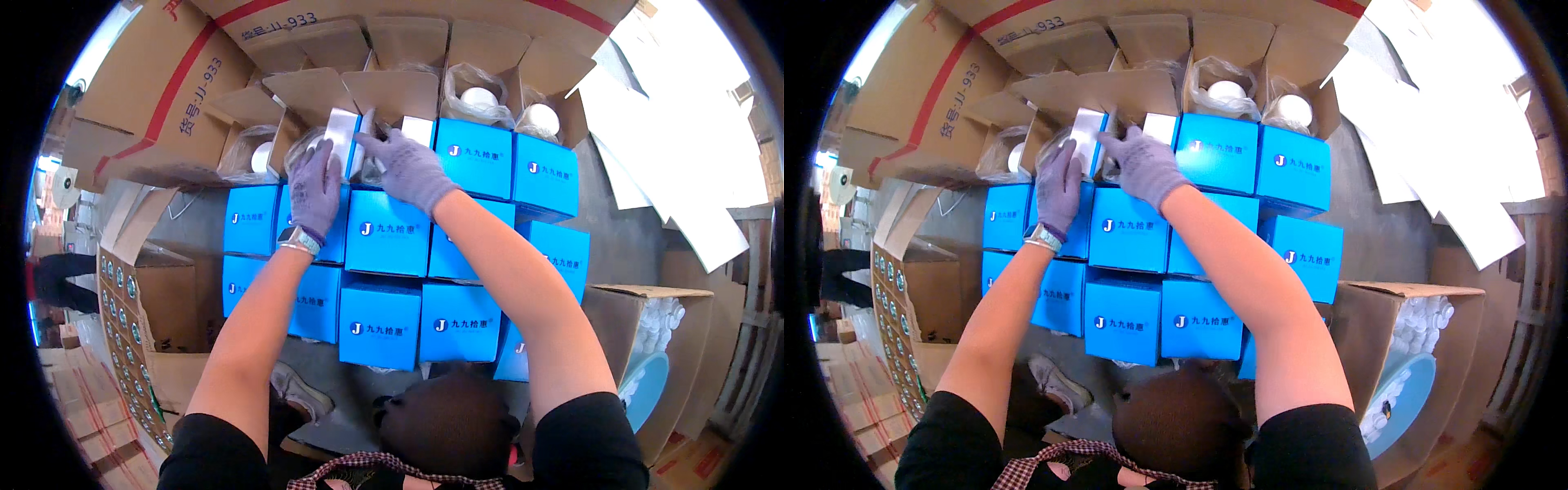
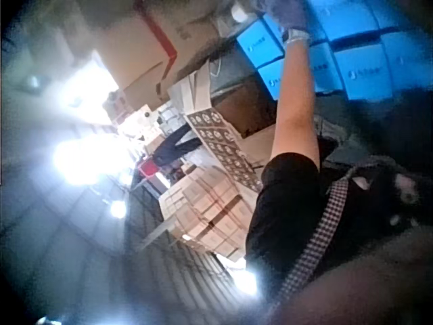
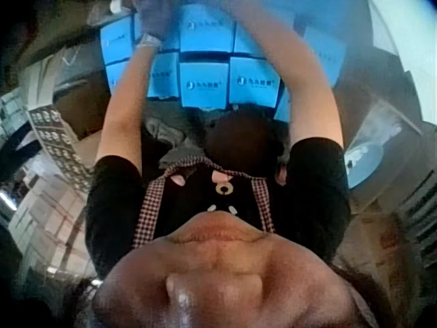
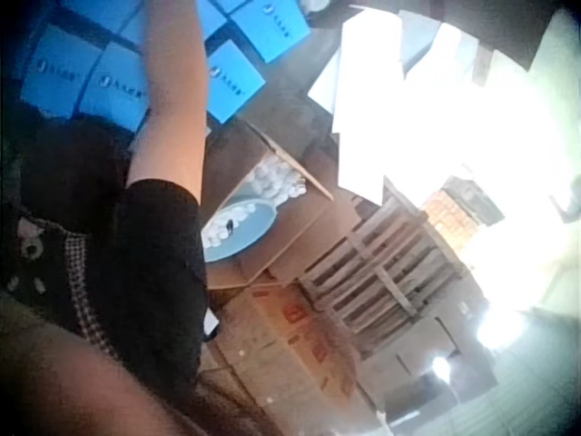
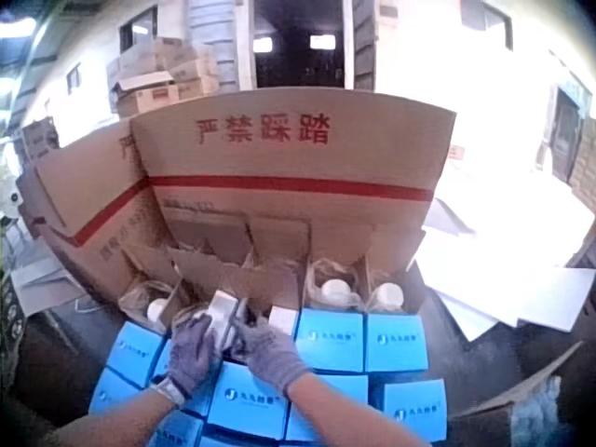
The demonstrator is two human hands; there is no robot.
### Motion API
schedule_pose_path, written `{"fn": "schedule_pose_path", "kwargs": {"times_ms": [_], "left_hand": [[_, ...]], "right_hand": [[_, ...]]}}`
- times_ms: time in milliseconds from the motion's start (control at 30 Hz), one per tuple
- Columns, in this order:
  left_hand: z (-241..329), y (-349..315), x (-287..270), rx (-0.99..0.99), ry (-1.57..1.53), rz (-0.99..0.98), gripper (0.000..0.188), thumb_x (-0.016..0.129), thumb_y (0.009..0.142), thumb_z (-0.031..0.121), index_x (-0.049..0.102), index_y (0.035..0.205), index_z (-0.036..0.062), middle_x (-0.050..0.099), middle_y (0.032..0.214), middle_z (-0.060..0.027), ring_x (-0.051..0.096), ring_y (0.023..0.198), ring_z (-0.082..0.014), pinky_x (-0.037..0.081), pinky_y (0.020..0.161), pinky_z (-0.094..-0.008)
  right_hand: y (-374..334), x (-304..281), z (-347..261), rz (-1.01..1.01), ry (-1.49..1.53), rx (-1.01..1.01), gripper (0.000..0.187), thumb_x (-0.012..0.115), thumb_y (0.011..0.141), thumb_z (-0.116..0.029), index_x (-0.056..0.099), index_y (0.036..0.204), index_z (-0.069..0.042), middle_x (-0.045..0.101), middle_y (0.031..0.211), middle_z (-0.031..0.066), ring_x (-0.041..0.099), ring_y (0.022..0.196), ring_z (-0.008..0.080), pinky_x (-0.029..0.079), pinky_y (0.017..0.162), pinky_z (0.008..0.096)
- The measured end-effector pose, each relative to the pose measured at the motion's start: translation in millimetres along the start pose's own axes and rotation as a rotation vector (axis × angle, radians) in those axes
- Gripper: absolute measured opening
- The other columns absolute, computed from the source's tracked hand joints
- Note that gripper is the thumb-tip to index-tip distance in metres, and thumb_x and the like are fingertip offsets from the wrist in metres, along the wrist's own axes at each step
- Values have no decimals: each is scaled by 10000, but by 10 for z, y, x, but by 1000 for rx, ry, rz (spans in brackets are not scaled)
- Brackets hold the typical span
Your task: The person sits on the warehouse floor and packs small blue boxes into a larger cardboard shipping box. They arrange the blue boxes in rows, place white protective foam pieces into the gaps, and seal the box flaps using a tape dispenser.
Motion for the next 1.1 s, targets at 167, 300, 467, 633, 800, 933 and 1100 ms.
{"fn": "schedule_pose_path", "kwargs": {"times_ms": [167,300,467,633,800,933,1100], "left_hand": [[-129,-35,140,191,192,141,361,583,942,292,688,1211,74,659,1260,-163,580,1188,-382,435,1040,-465],[-5,359,-137,120,218,-113,273,622,899,306,727,1013,81,705,1055,-158,671,949,-366,517,866,-478],[891,1041,-564,477,140,418,397,603,929,349,621,1242,106,655,1040,-175,635,973,-360,500,883,-466],[907,1390,-651,306,111,-418,479,599,944,426,643,1280,88,686,1155,-185,649,1044,-365,495,948,-432],[682,1116,-474,459,2,-734,608,691,872,474,588,1381,157,499,1429,-210,505,1281,-386,420,1067,-451],[298,775,-120,384,-51,-744,919,766,770,530,364,1550,257,253,1621,-206,266,1462,-464,255,1201,-519],[390,518,97,524,198,-476,855,713,832,491,323,1563,280,302,1601,-194,319,1438,-457,272,1197,-523]], "right_hand": [[-148,24,103,-42,76,113,561,627,929,-393,545,1408,-112,553,1275,200,603,1184,301,514,988,419],[-101,87,-49,-31,-99,77,556,654,911,-443,585,1372,-141,590,1221,167,631,1132,291,517,975,398],[22,153,247,-28,33,145,357,607,949,-272,645,1300,-228,651,1188,98,647,1112,269,520,962,390],[166,230,206,37,152,189,315,608,939,-206,682,1245,-195,662,1260,95,637,1147,288,517,978,385],[212,551,813,-34,602,220,403,654,869,-109,655,1272,-109,647,1273,153,643,1137,292,535,958,381],[-269,225,882,93,1687,296,465,656,831,-66,628,1295,-40,656,1214,176,656,1086,263,544,945,364],[-558,-73,588,91,1024,342,412,612,886,-107,644,1296,-102,673,1135,147,663,1031,243,542,939,379]]}}
Point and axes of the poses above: each hand's wrist, its own y-axis towards the middle knuckle, its own x-axis out of the palm, z = x × y, the point moved 1 cm from there along y, towards the middle knuckle
